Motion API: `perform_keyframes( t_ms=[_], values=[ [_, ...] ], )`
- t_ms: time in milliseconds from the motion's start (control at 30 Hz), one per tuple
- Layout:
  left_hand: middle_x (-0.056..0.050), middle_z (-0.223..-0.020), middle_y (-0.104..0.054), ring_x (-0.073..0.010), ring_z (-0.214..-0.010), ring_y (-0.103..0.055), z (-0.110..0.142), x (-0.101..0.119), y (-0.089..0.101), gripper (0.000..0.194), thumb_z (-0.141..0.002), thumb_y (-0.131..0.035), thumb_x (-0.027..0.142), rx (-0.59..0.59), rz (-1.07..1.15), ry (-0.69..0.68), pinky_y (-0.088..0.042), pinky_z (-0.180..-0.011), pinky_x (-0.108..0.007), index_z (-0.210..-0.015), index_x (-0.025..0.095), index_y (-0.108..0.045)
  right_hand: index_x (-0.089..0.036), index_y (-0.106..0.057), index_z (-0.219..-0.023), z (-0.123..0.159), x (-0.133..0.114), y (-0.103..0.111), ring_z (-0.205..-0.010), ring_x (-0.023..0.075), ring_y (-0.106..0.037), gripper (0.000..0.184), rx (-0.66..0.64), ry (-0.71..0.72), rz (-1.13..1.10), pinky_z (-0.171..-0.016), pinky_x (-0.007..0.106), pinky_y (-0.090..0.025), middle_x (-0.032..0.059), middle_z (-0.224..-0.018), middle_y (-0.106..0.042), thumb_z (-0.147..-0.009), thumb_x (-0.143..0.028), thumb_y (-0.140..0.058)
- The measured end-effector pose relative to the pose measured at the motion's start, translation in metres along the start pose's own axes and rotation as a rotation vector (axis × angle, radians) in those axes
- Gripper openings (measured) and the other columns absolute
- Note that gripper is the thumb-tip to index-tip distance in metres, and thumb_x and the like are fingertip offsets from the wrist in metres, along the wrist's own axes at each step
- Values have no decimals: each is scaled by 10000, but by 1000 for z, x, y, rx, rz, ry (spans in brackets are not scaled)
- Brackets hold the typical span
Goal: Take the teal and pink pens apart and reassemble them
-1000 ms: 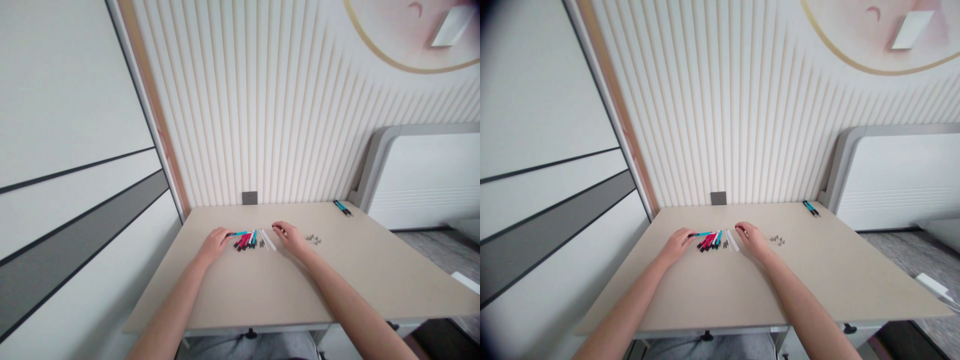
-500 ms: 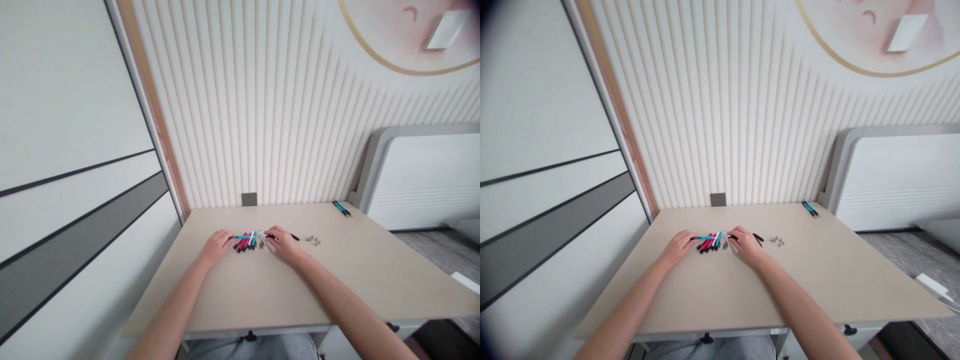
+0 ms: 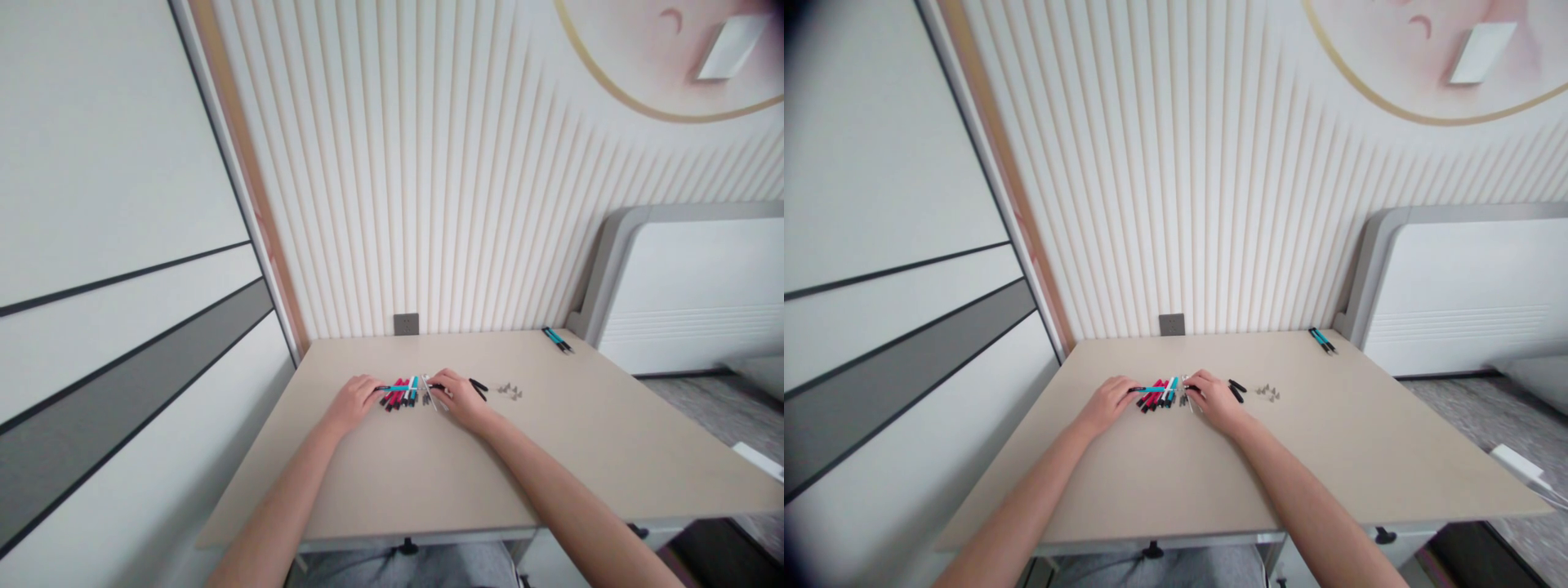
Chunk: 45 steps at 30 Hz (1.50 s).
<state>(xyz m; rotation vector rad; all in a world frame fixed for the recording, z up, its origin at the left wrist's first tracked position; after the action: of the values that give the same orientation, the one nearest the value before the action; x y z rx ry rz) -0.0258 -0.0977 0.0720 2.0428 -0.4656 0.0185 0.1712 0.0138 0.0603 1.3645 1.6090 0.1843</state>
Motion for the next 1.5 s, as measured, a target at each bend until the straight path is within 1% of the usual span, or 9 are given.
perform_keyframes(
  t_ms=[200,367,533,667,967,1100,1200,1500],
  values=[
    [-48,-949,-673,-186,-885,-605,0,-1,-2,215,-980,-451,322,-5,-9,1,-461,-816,-331,-1060,226,-627,-226,-662,-1084,0,-4,-2,-887,172,-627,213,-12,10,-8,-810,295,-490,58,-1003,-641,-922,-237,-524],
    [-47,-948,-676,-188,-892,-612,0,-1,0,223,-979,-456,330,12,5,8,-464,-824,-333,-1075,225,-626,-223,-676,-1061,0,3,-1,-870,176,-630,206,-8,-18,5,-809,306,-494,58,-980,-649,-910,-230,-536],
    [-41,-947,-674,-190,-906,-605,2,-4,1,216,-984,-446,307,28,10,27,-460,-836,-337,-1085,226,-619,-220,-690,-1020,0,7,3,-865,178,-628,194,17,-41,2,-795,297,-495,57,-957,-650,-918,-260,-530],
    [-41,-945,-672,-191,-905,-605,2,-4,1,224,-984,-443,315,29,11,25,-460,-835,-337,-1089,221,-618,-215,-688,-1009,-1,5,4,-875,177,-624,193,41,-26,-23,-809,300,-490,57,-951,-645,-923,-270,-524],
    [-48,-962,-678,-188,-895,-610,0,1,-1,232,-987,-438,332,-16,-2,8,-456,-825,-336,-1088,221,-615,-214,-691,-1000,-1,4,1,-841,168,-617,203,27,0,-40,-794,299,-490,59,-953,-635,-926,-276,-512],
    [-47,-955,-677,-186,-888,-610,0,1,-1,234,-986,-442,336,-17,-7,6,-456,-822,-332,-1083,215,-616,-213,-690,-995,0,2,1,-849,165,-615,194,22,3,-49,-801,292,-486,56,-954,-633,-929,-265,-516],
    [-45,-950,-675,-184,-884,-606,0,0,-2,223,-985,-447,325,-18,-15,5,-454,-819,-327,-1073,210,-615,-207,-689,-989,0,0,1,-836,161,-612,185,10,2,-62,-777,280,-484,60,-959,-630,-928,-263,-523],
    [-41,-930,-671,-177,-862,-603,0,3,-3,193,-978,-464,293,-8,-29,-19,-461,-793,-310,-1054,204,-617,-211,-675,-1042,-1,-4,3,-854,172,-617,187,20,-6,-88,-787,295,-492,65,-967,-643,-916,-268,-551]
  ],
)
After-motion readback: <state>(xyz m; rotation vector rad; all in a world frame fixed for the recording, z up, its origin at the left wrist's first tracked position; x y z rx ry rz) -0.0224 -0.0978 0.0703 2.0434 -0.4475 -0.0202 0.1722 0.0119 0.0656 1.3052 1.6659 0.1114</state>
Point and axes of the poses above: each hand's wrist, its own z-axis away from the middle knuckle, its own y-axis out of the back of the hand, x = y × z, the point moved 7 cm from there along -z, towards the middle knuckle
